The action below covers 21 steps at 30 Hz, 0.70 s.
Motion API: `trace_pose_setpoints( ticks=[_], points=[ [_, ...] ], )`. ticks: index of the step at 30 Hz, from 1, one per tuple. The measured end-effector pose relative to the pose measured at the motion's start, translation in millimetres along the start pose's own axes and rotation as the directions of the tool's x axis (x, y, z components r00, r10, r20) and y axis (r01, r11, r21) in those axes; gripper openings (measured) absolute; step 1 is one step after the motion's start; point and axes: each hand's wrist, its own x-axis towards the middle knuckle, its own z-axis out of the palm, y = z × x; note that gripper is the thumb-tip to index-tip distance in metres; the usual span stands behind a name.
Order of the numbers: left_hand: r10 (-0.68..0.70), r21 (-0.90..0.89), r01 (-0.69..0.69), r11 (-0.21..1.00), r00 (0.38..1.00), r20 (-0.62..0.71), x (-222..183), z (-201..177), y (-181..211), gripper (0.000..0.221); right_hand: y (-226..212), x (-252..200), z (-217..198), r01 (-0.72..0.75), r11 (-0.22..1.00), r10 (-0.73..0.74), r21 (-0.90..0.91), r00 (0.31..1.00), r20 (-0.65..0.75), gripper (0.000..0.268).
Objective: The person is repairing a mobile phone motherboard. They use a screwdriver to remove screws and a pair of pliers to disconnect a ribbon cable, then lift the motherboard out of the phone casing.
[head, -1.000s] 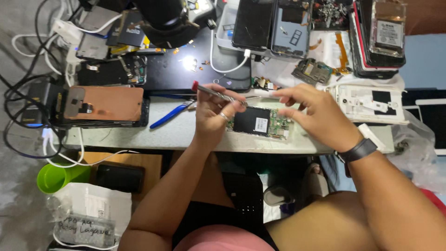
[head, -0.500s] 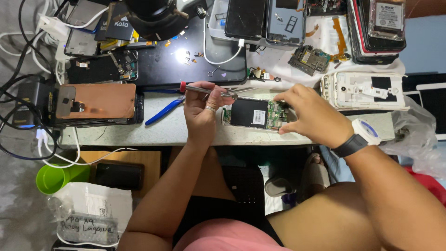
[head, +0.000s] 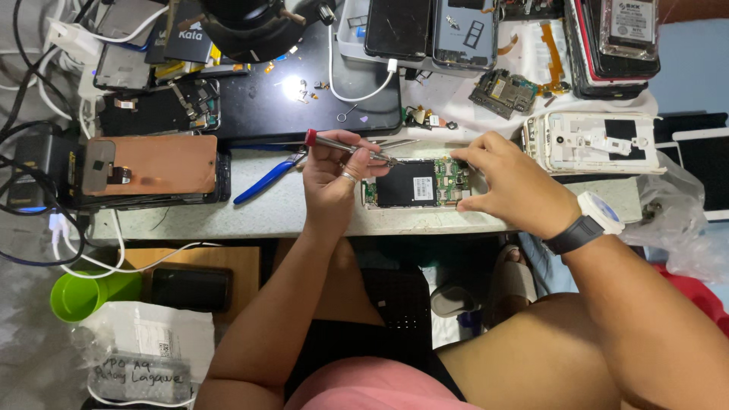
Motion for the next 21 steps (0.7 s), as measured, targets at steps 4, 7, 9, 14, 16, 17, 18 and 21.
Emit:
trace_pose_setpoints(
  ticks=[4, 7, 9, 14, 16, 17, 18, 21],
  points=[
    [-0.074, -0.002, 0.074, 0.997, 0.997, -0.009, 0, 1, 2, 0.019, -1, -1, 1, 0.005, 0.999, -0.006, -0.034, 1.000, -0.018, 0.072],
    [-0.092, 0.032, 0.092, 0.995, 0.996, -0.014, 0, 3, 1, 0.020, -3, -1, 0, 0.056, 0.998, -0.057, -0.029, 0.997, -0.056, 0.070],
    [-0.098, 0.062, 0.099, 0.993, 0.995, -0.021, 1, 5, -1, 0.021, -6, -1, -1, -0.088, 0.995, 0.088, 0.038, 0.996, 0.005, 0.068],
    [-0.144, 0.100, 0.149, 0.984, 0.988, -0.058, 3, 5, -1, 0.020, -10, 2, 0, -0.147, 0.985, 0.142, 0.091, 0.988, 0.063, 0.064],
    [-0.151, 0.065, 0.155, 0.986, 0.987, -0.057, 4, 5, 1, 0.020, -10, 3, 2, -0.216, 0.967, 0.203, 0.138, 0.974, 0.102, 0.062],
    [-0.155, 0.046, 0.158, 0.986, 0.986, -0.057, 4, 4, 1, 0.020, -9, 4, 3, -0.209, 0.966, 0.195, 0.153, 0.976, 0.099, 0.061],
    [-0.152, 0.051, 0.155, 0.987, 0.987, -0.053, 4, 4, 1, 0.020, -9, 4, 3, -0.201, 0.965, 0.187, 0.169, 0.978, 0.096, 0.061],
    [-0.141, 0.066, 0.143, 0.987, 0.989, -0.046, 4, 4, 0, 0.019, -8, 5, 4, -0.195, 0.959, 0.179, 0.205, 0.979, 0.092, 0.060]
  ],
)
